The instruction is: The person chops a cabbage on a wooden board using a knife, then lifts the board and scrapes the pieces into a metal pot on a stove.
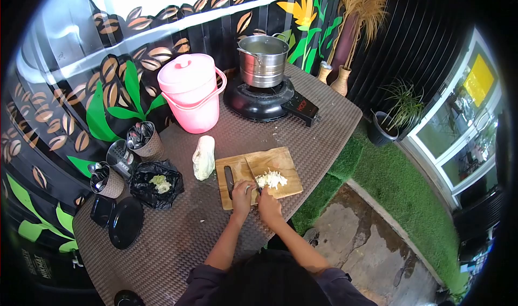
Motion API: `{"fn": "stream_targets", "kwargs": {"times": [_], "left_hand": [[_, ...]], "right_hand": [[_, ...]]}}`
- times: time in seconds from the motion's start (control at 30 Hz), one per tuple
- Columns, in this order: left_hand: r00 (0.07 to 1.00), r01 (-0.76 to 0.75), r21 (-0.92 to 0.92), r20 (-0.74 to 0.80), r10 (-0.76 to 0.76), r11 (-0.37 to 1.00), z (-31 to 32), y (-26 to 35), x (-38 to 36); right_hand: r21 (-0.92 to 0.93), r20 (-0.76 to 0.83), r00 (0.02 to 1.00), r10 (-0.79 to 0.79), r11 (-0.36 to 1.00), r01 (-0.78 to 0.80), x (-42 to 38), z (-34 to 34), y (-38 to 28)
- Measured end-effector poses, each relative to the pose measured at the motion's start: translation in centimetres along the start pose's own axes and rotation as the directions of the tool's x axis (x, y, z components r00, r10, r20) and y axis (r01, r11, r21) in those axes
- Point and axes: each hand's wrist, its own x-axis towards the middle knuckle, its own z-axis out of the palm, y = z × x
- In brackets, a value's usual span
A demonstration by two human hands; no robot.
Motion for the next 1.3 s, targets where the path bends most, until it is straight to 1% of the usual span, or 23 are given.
{"fn": "stream_targets", "kwargs": {"times": [0.1, 0.17, 0.2, 0.33, 0.4, 0.47, 0.5, 0.53, 0.57, 0.6, 0.63, 0.7, 0.73, 0.77, 0.8, 0.83, 0.87, 0.93, 1.0, 1.07, 1.13, 1.2, 1.3], "left_hand": [[0.999, -0.034, 0.034, 0.014, 0.033, 0.999, -0.2, 0.2, 0.0], [0.999, -0.037, 0.036, 0.013, 0.036, 0.999, -0.3, 0.3, 0.0], [0.999, -0.039, 0.038, 0.014, 0.039, 0.999, -0.3, 0.3, -0.1], [1.0, -0.015, 0.011, -0.007, 0.015, 1.0, -0.3, 0.7, -0.2], [0.999, 0.002, 0.018, 0.036, -0.003, 1.0, -0.4, 0.6, -0.2], [0.999, -0.013, 0.037, 0.037, 0.012, 0.999, -0.2, 0.5, -0.2], [0.999, -0.026, 0.057, 0.036, 0.024, 0.998, -0.2, 0.4, -0.3], [0.999, -0.026, 0.057, 0.036, 0.024, 0.998, -0.1, 0.2, -0.4], [0.999, -0.045, 0.095, 0.022, 0.043, 0.994, 0.0, 0.1, -0.5], [0.998, -0.063, 0.134, 0.007, 0.062, 0.989, 0.1, 0.1, -0.5], [0.998, -0.062, 0.134, 0.007, 0.061, 0.989, 0.2, 0.2, -0.5], [0.999, -0.012, 0.171, -0.049, 0.021, 0.985, 0.3, 0.3, -0.6], [0.999, -0.012, 0.172, -0.047, 0.021, 0.985, 0.3, 0.3, -0.6], [1.0, 0.005, 0.134, -0.031, 0.0, 0.991, 0.1, 0.3, -0.4], [1.0, 0.022, 0.095, -0.014, -0.021, 0.995, 0.1, 0.3, -0.3], [1.0, 0.023, 0.097, -0.013, -0.021, 0.995, 0.0, 0.3, -0.2], [1.0, 0.003, 0.094, 0.008, -0.004, 0.996, 0.0, 0.3, -0.1], [1.0, -0.016, 0.092, 0.027, 0.013, 0.996, -0.1, 0.3, 0.0], [0.993, -0.116, 0.131, 0.005, 0.117, 0.985, -0.1, 0.4, 0.1], [0.993, -0.114, 0.132, -0.001, 0.115, 0.985, -0.1, 0.7, 0.1], [0.994, -0.11, 0.132, -0.006, 0.112, 0.985, -0.2, 1.1, 0.1], [0.996, -0.061, 0.117, 0.066, 0.054, 0.991, -0.3, 1.3, 0.0], [0.994, -0.075, 0.11, 0.089, 0.065, 0.991, -0.4, 0.9, 0.1]], "right_hand": [[-0.018, -0.001, 0.999, -0.044, 0.999, 0.044, 1.2, -0.6, 0.7], [-0.038, 0.051, 0.995, -0.087, 0.995, 0.089, 0.8, -1.6, 0.9], [-0.039, 0.051, 0.995, -0.088, 0.995, 0.09, 0.4, -1.7, 1.1], [-0.062, 0.001, 0.996, -0.084, 0.995, 0.084, 0.2, -2.0, 2.4], [-0.053, -0.014, 0.996, -0.094, 0.994, 0.093, 0.4, -1.9, 2.8], [0.014, -0.029, 0.992, -0.126, 0.992, 0.127, 0.5, -2.0, 2.8], [0.015, -0.03, 0.992, -0.125, 0.992, 0.125, 0.3, -2.2, 2.6], [0.056, -0.048, 0.993, -0.108, 0.992, 0.111, 0.2, -2.2, 2.4], [0.095, -0.066, 0.994, -0.092, 0.991, 0.098, 0.0, -2.4, 2.2], [0.095, -0.065, 0.994, -0.093, 0.991, 0.099, -0.1, -2.4, 2.2], [0.104, -0.067, 0.992, -0.108, 0.988, 0.115, -0.2, -2.5, 2.2], [0.114, -0.068, 0.99, -0.123, 0.985, 0.13, -0.7, -2.6, 2.1], [0.106, -0.063, 0.988, -0.142, 0.983, 0.148, -1.0, -2.7, 2.0], [0.098, -0.057, 0.985, -0.161, 0.981, 0.166, -1.2, -2.7, 1.9], [0.1, -0.057, 0.986, -0.159, 0.981, 0.164, -1.2, -2.3, 2.1], [0.069, -0.076, 0.984, -0.162, 0.983, 0.168, -1.1, -1.9, 2.2], [0.038, -0.094, 0.981, -0.167, 0.984, 0.171, -1.0, -1.6, 2.3], [0.004, -0.076, 0.984, -0.161, 0.987, 0.162, -1.0, -1.7, 2.1], [-0.03, -0.059, 0.986, -0.154, 0.988, 0.153, -1.0, -1.8, 2.1], [-0.089, -0.057, 0.982, -0.18, 0.981, 0.175, -1.0, -1.8, 2.1], [-0.096, -0.06, 0.983, -0.173, 0.981, 0.167, -1.4, -2.1, 2.0], [-0.103, -0.064, 0.984, -0.167, 0.982, 0.16, -1.7, -1.8, 2.1], [-0.126, -0.055, 0.989, -0.137, 0.984, 0.129, -1.5, -1.0, 2.3]]}}
